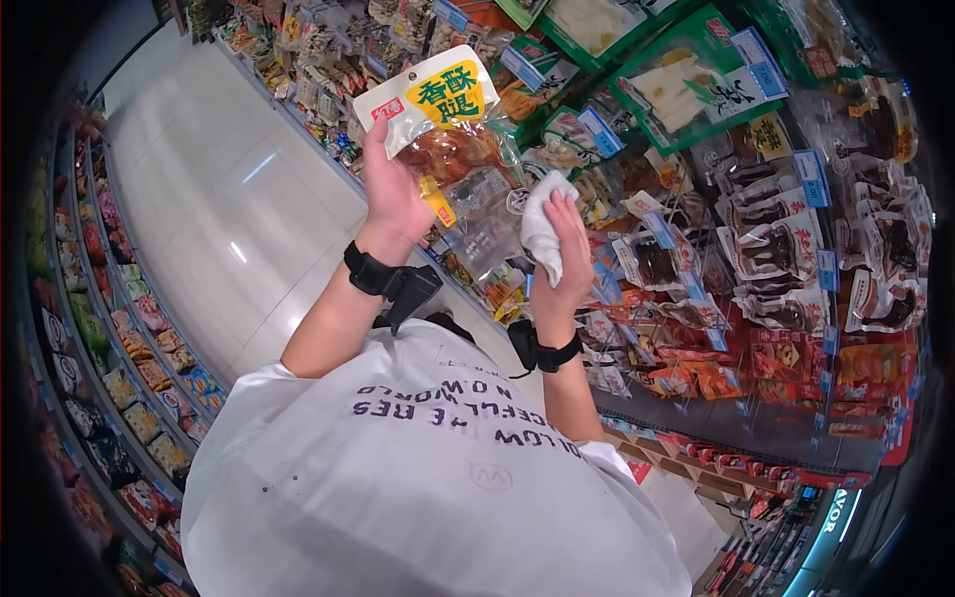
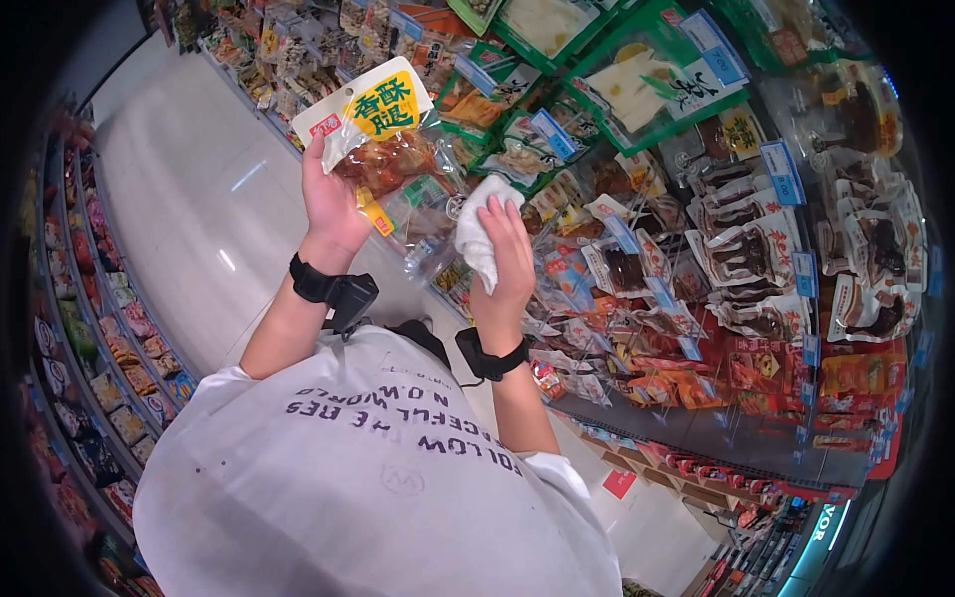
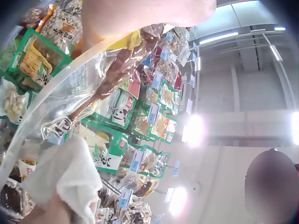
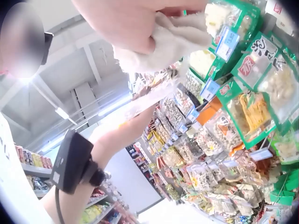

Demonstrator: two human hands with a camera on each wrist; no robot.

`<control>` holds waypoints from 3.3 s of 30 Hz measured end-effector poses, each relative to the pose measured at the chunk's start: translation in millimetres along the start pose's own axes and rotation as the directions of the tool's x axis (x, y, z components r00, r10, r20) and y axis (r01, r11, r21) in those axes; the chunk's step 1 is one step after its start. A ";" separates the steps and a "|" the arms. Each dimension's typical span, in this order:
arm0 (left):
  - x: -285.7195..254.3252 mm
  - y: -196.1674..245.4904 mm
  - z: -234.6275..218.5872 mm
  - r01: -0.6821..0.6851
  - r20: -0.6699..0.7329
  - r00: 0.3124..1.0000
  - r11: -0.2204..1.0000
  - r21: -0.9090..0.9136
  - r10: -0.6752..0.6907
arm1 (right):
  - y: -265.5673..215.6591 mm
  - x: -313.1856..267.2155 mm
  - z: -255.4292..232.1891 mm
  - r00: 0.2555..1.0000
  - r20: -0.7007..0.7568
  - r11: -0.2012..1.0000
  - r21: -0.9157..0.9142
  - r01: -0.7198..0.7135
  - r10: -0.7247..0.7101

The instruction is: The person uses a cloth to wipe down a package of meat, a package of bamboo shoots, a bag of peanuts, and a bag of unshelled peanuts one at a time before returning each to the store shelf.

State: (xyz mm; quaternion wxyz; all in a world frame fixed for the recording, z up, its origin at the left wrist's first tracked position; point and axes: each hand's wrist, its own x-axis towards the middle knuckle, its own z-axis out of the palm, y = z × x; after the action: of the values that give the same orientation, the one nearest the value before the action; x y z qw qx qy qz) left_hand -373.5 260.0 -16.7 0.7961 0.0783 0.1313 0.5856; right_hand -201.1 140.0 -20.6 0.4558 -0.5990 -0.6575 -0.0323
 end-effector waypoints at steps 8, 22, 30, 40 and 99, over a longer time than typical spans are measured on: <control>-17.7 -46.4 4.2 -0.015 0.194 0.980 0.962 0.272 -0.040 | 8.0 -24.5 27.9 0.971 -0.010 0.912 0.345 -0.222 0.240; -16.8 -40.8 -5.5 0.089 0.228 0.962 0.959 0.269 -0.153 | -3.6 23.3 -2.1 0.997 0.009 0.996 -0.040 0.080 -0.080; -9.3 -56.2 -12.5 0.121 0.183 0.966 0.947 0.296 -0.181 | -18.3 12.4 2.6 0.991 0.100 0.993 -0.068 0.101 -0.094; -27.4 -62.0 3.8 0.272 0.179 0.922 0.903 0.332 -0.343 | -6.6 36.4 -10.8 0.994 0.019 0.980 -0.165 0.111 -0.109; 66.0 -195.6 158.5 -0.204 0.484 0.790 0.584 0.786 -0.375 | 107.1 54.9 -186.3 0.975 -0.184 0.947 0.316 -0.061 0.124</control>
State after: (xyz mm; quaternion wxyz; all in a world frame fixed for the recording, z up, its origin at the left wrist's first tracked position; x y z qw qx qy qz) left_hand -129.1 268.5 72.2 0.6977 0.6063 0.1242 0.3607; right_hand -1.8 102.0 69.1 0.6087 -0.5447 -0.5760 0.0318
